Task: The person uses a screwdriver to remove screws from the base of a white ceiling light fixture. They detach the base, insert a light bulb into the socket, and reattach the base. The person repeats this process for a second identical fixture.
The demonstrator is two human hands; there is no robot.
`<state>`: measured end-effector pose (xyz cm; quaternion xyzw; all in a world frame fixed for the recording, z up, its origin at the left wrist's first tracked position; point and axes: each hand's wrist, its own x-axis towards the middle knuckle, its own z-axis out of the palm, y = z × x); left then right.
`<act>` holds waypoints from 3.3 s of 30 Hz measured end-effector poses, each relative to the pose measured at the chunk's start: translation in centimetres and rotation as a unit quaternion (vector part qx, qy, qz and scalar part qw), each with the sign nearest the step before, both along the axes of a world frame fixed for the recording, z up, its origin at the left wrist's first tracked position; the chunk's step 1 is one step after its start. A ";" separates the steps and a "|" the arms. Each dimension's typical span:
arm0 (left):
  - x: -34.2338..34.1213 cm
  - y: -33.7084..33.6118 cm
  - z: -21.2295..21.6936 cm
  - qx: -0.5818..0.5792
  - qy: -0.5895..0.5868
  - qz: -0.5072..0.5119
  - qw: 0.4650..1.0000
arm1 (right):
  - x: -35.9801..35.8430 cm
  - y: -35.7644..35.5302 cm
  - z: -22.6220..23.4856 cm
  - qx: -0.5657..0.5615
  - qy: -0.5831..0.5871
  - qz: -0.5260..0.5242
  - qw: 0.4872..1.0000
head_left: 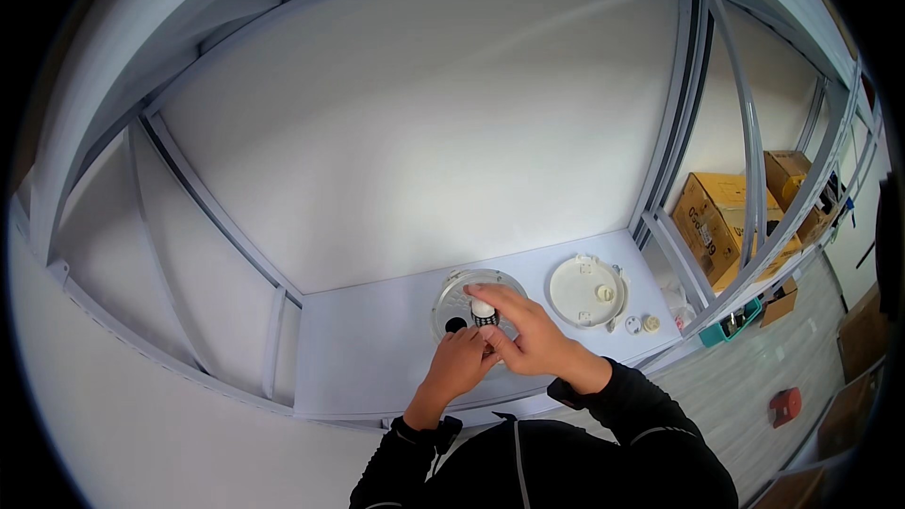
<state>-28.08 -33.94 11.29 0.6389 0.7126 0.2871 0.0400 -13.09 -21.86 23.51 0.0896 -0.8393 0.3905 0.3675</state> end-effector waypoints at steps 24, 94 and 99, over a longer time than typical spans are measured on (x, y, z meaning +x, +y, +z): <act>0.1 -1.6 1.2 0.089 0.015 -0.037 0.995 | 0.8 1.8 0.7 0.001 0.059 -0.023 0.998; 2.1 -1.4 -1.8 0.266 0.069 0.012 0.961 | 3.4 4.2 -2.0 -0.019 0.082 -0.070 0.994; 1.6 -2.1 -1.7 0.245 0.043 0.013 0.969 | 3.3 4.3 -2.2 -0.005 0.079 -0.064 0.995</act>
